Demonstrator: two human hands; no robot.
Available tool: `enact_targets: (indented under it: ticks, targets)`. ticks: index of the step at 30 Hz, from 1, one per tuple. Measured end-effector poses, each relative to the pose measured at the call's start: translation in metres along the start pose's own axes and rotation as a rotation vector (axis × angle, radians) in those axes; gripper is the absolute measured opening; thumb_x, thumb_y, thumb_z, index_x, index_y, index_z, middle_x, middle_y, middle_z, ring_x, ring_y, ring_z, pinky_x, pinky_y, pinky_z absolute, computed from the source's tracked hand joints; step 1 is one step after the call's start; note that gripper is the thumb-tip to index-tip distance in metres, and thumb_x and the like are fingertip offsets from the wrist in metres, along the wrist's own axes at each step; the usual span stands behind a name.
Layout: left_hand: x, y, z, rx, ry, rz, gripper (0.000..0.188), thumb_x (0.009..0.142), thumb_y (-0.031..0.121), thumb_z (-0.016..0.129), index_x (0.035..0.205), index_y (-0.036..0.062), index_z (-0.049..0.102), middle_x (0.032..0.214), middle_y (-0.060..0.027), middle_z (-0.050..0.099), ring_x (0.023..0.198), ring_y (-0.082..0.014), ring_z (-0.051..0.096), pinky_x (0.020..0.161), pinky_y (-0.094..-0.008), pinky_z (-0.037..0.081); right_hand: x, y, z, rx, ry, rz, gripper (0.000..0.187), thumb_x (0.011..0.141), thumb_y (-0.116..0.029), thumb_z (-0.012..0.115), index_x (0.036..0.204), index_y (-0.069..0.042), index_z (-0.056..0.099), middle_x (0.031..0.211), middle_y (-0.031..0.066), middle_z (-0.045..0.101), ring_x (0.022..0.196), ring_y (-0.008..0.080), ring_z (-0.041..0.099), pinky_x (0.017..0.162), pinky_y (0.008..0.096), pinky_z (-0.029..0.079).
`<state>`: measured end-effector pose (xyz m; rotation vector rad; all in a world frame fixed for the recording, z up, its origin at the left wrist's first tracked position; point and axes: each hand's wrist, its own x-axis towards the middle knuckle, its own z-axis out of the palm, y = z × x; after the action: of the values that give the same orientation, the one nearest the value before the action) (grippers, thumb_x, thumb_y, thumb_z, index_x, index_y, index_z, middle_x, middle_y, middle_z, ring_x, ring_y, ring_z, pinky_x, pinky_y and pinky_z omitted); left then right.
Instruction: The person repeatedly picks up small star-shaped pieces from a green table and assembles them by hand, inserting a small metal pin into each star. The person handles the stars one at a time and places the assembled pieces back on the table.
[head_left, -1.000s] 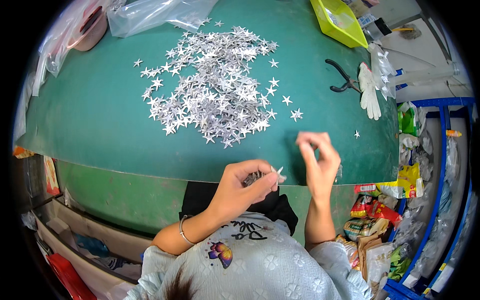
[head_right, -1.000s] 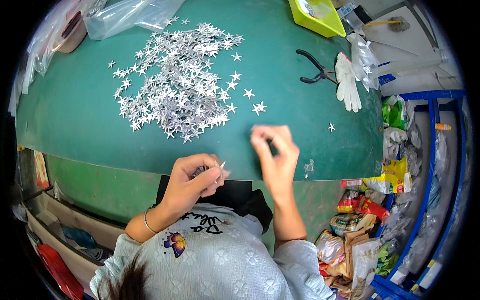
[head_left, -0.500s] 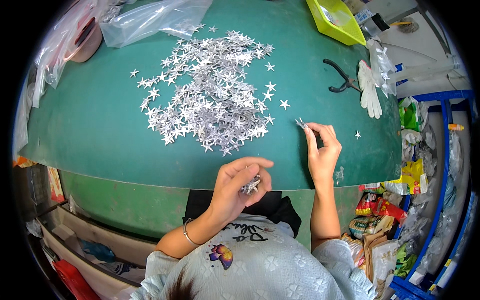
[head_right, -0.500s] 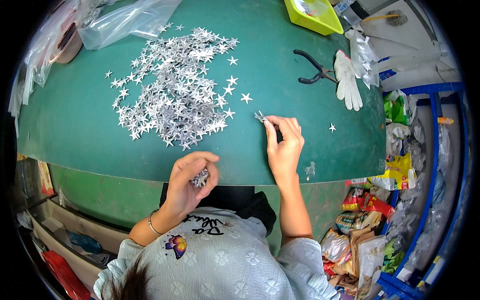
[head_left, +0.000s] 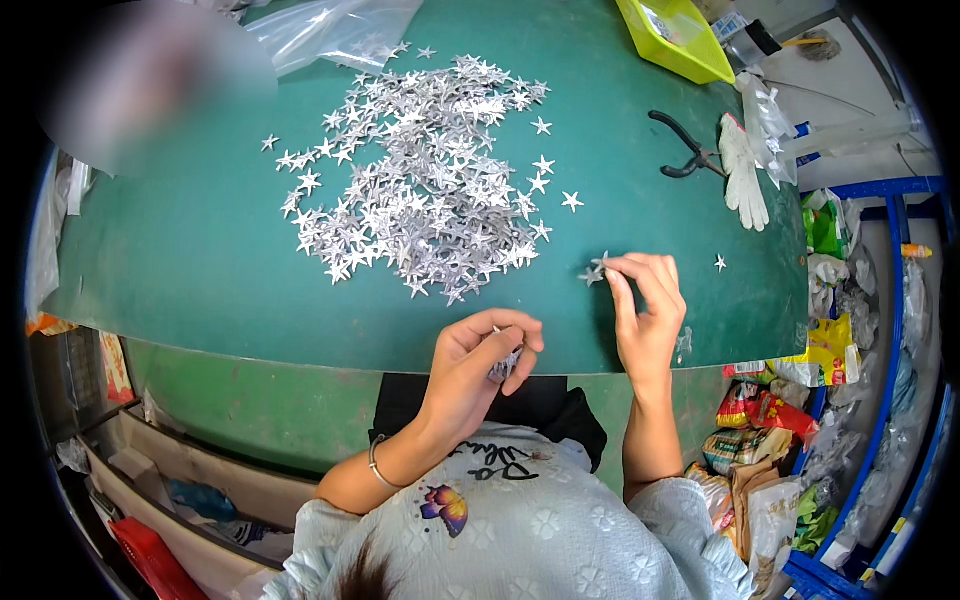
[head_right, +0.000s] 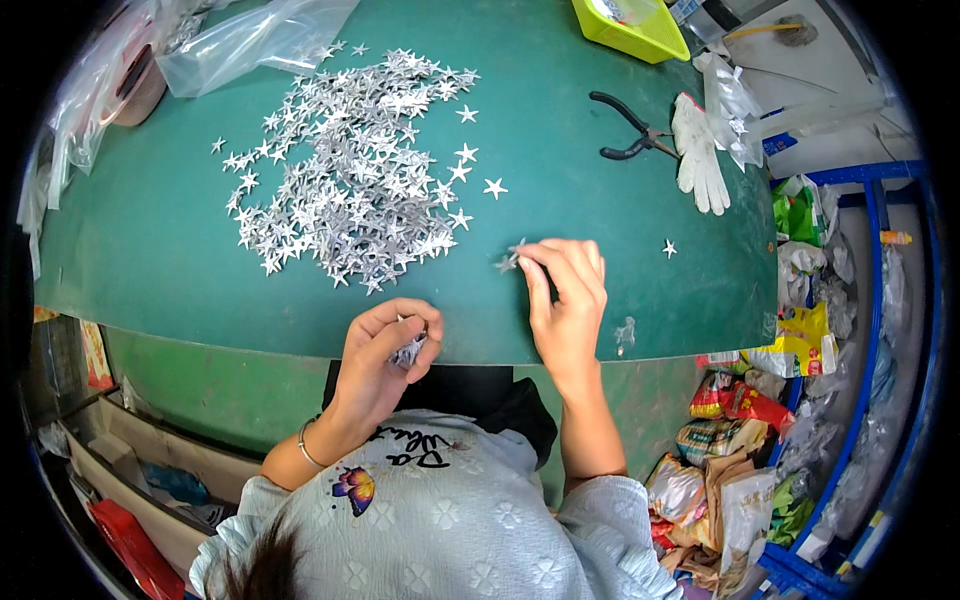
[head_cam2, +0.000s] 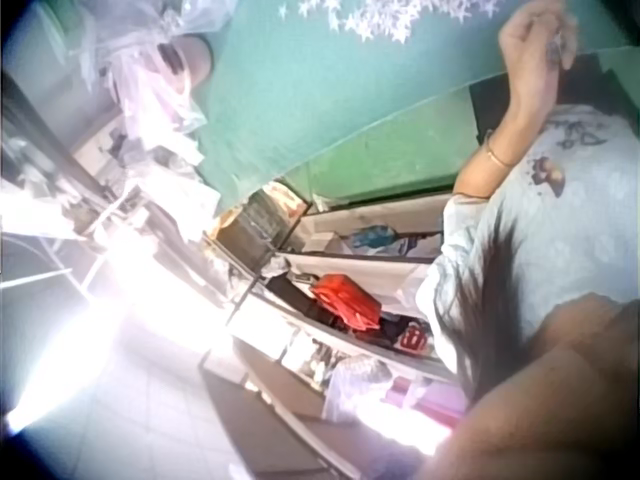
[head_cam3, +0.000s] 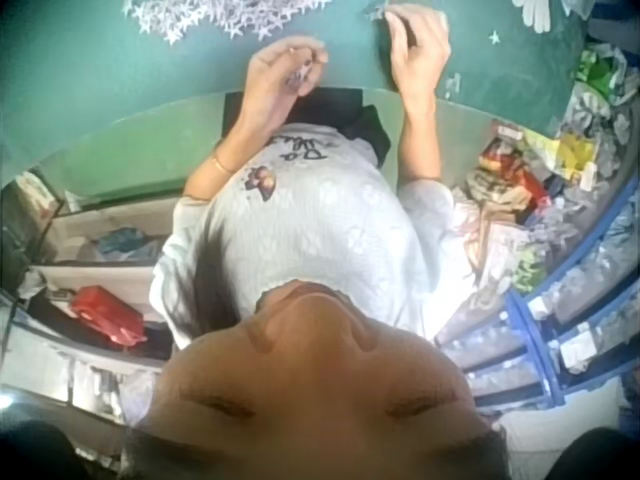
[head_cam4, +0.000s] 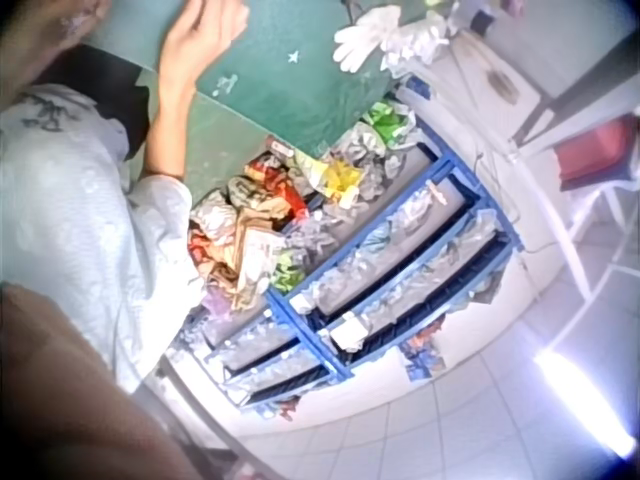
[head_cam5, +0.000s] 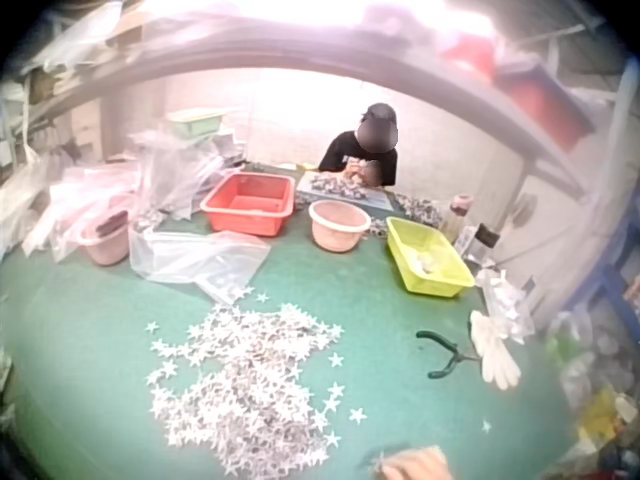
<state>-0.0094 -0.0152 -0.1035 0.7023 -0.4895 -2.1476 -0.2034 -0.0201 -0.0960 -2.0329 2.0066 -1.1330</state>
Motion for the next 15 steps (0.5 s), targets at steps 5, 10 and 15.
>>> enact_targets:
  ticks: [5, 10, 15]
  targets:
    - [0.0, 0.002, 0.002, 0.024, 0.028, -0.047, 0.019, 0.091, 0.015, 0.048, 0.096, -0.001, 0.057, 0.073, -0.0022, 0.048, 0.056, -0.0067, 0.04, 0.045, -0.0194, 0.029, 0.004, -0.006, -0.004, -0.009, -0.003, -0.029, 0.008, 0.072, 0.001, 0.064, 0.079, -0.002, 0.062, 0.079, 0.0072, 0.056, 0.073, 0.0216, 0.05, 0.065, 0.0294, 0.04]
    - [-0.001, -0.001, 0.0, 0.024, 0.022, -0.054, 0.023, 0.092, 0.02, 0.048, 0.098, -0.0006, 0.057, 0.074, -0.0014, 0.048, 0.056, -0.0065, 0.04, 0.045, -0.0187, 0.029, -0.012, -0.003, -0.001, 0.574, 0.036, 0.435, 0.007, 0.079, -0.002, 0.063, 0.085, 0.002, 0.063, 0.077, 0.0046, 0.06, 0.071, 0.0108, 0.051, 0.066, 0.0238, 0.041]
    - [-0.001, -0.002, 0.004, 0.141, 0.029, -0.009, 0.022, 0.09, 0.017, 0.052, 0.102, -0.0008, 0.057, 0.073, -0.0004, 0.048, 0.056, -0.0054, 0.039, 0.045, -0.0187, 0.028, -0.029, -0.016, 0.002, 0.97, -0.041, 0.639, 0.01, 0.082, -0.001, 0.061, 0.091, 0.004, 0.062, 0.081, 0.0067, 0.064, 0.074, 0.01, 0.059, 0.07, 0.0212, 0.046]
